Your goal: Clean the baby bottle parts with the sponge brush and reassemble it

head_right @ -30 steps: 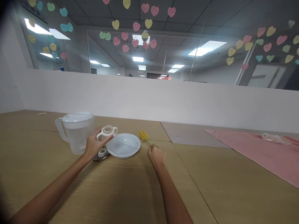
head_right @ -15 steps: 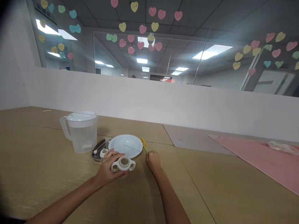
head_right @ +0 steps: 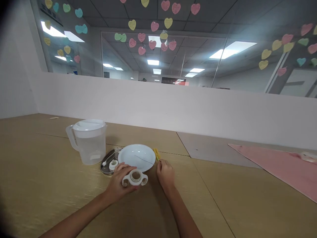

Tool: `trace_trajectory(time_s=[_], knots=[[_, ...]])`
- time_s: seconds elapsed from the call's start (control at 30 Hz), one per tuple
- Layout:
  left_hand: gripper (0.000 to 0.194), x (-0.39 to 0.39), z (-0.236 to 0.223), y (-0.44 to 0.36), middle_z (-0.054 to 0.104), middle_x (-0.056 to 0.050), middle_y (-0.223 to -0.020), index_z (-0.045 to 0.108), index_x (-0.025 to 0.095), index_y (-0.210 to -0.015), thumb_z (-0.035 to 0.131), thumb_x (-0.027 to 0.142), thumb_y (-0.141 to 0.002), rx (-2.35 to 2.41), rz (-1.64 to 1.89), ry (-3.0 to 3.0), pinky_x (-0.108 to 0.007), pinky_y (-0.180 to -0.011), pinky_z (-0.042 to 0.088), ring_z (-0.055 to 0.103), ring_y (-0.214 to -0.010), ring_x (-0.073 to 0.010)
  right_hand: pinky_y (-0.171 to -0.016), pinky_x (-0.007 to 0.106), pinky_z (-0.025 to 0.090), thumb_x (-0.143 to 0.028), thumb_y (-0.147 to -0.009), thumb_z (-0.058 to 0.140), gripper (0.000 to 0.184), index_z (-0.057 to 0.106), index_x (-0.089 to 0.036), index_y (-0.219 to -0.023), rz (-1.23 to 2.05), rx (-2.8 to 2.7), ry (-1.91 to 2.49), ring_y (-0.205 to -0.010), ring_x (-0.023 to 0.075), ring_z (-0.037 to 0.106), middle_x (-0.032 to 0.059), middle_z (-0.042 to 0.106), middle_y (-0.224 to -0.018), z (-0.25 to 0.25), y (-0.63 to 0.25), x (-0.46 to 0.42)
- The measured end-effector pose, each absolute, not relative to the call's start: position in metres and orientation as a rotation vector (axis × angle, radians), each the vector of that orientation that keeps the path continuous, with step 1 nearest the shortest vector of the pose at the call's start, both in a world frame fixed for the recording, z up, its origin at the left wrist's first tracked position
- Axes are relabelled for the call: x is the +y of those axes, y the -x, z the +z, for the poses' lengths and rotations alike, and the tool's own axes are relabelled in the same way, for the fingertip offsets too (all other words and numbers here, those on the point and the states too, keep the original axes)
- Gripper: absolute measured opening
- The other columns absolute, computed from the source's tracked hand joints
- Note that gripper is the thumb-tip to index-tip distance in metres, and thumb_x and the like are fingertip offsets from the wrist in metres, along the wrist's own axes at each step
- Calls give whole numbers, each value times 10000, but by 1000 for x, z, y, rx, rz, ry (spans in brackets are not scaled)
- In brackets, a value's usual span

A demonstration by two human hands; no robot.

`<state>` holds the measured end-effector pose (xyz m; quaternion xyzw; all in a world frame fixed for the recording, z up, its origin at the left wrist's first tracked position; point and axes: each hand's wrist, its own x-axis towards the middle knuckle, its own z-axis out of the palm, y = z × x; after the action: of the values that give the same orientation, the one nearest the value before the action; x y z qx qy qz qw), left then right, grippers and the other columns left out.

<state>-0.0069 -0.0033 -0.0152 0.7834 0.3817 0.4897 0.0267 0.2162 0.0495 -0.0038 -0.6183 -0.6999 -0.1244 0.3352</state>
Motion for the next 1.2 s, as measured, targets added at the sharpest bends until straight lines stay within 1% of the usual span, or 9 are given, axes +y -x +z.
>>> trace_trajectory(time_s=[0.17, 0.27, 0.33, 0.4, 0.5, 0.8, 0.93, 1.07, 1.2], knots=[[521, -3, -16, 5, 636, -88, -1042, 618, 219, -1051, 660, 581, -678, 1192, 1521, -2369, -450, -942, 362, 551, -983, -257, -650, 261, 474, -338, -930, 326, 350, 623, -183, -1030, -188, -1789, 1402, -784, 174, 659, 64, 704, -960, -6, -201, 38], [647, -1, -13, 8, 610, -98, -1101, 591, 220, -1127, 630, 658, -653, 1163, 1513, -2383, -460, -949, 361, 527, -1032, -275, -660, 264, 490, -376, -939, 312, 377, 635, -196, -1009, -79, -1819, 1356, -802, 180, 666, 53, 711, -935, -5, -195, 32], [672, 5, -9, 19, 584, -105, -1156, 540, 219, -1206, 570, 666, -705, 1171, 1543, -2366, -464, -968, 353, 504, -1083, -280, -623, 254, 486, -404, -938, 320, 387, 647, -198, -969, -9, -1827, 1318, -732, 175, 663, 42, 714, -850, -5, -193, 29], [513, 16, -4, 38, 571, -100, -1179, 528, 219, -1210, 475, 563, -834, 1271, 1601, -2291, -441, -954, 374, 490, -1113, -262, -579, 242, 470, -424, -936, 327, 398, 654, -197, -924, 53, -1824, 1282, -656, 167, 647, 31, 701, -759, -4, -190, 27], [342, 38, -4, 73, 606, -80, -1098, 607, 209, -1047, 375, 426, -920, 1481, 1574, -2231, -418, -925, 402, 518, -1067, -233, -553, 236, 449, -439, -938, 312, 426, 656, -193, -895, 137, -1822, 1245, -608, 164, 627, 22, 674, -671, -4, -187, 24], [520, 74, -31, 103, 643, -145, -1067, 653, 113, -929, 240, 427, -953, 1906, 929, -2375, -367, -925, 429, 572, -1046, -240, -587, 250, 423, -534, -902, 312, 522, 682, -170, -846, 479, -1744, 1225, -605, 161, 567, 28, 627, -648, -2, -183, 22], [548, 77, -25, 95, 682, -147, -924, 660, 118, -853, 195, 386, -964, 2005, 581, -2403, -345, -862, 443, 634, -924, -236, -601, 258, 427, -573, -872, 362, 545, 694, -154, -766, 638, -1665, 1178, -633, 164, 559, 42, 629, -676, -1, -181, 24], [560, 81, -22, 92, 691, -180, -829, 660, 104, -786, 201, 374, -960, 2012, 534, -2406, -373, -812, 442, 658, -813, -259, -524, 241, 387, -594, -838, 423, 533, 690, -145, -732, 700, -1616, 1194, -561, 142, 503, 21, 574, -589, -3, -180, 25], [520, 81, -24, 91, 684, -154, -712, 662, 101, -878, 229, 379, -953, 1997, 585, -2388, -358, -805, 435, 660, -749, -237, -496, 233, 360, -583, -823, 455, 504, 676, -149, -696, 668, -1620, 1200, -530, 130, 465, 1, 519, -536, -2, -180, 27]])
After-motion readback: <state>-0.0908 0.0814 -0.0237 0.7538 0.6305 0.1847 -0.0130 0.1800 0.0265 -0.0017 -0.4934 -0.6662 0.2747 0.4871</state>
